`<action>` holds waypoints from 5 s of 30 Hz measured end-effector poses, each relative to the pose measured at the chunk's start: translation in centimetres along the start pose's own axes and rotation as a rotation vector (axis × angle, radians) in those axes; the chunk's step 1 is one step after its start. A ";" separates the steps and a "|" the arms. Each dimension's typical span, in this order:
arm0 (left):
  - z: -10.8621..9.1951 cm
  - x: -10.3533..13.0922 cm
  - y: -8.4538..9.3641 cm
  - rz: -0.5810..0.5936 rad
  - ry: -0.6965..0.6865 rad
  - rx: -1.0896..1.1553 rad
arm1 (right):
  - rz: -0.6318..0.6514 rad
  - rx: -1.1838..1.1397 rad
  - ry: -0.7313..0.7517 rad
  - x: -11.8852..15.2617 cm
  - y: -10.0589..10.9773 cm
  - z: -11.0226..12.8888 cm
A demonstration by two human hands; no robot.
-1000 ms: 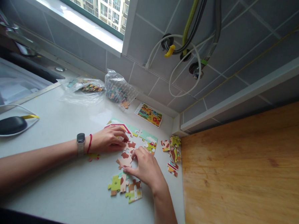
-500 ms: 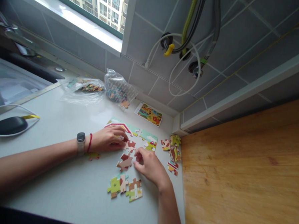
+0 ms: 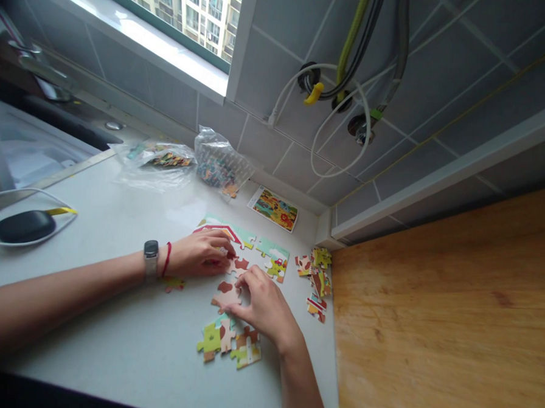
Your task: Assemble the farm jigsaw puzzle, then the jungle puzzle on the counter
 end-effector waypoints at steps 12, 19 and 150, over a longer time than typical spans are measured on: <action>0.4 0.0 0.1 0.018 0.027 0.027 | 0.068 -0.088 -0.001 0.9 0.1 -1.4; 0.6 0.1 0.0 0.022 0.033 0.037 | 0.058 -0.023 -0.081 1.5 1.3 -2.9; 0.7 0.1 0.6 0.056 0.008 0.009 | -0.617 0.345 -0.560 4.4 8.0 -15.6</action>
Point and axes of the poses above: each hand's wrist, its own x-axis away from the middle knuckle, its own y-axis out of the back of the hand, z = x × y, the point moved 8 cm from there along -x, towards the middle knuckle, and after that the axes turned 4 degrees about z, right-handed, at the moved point
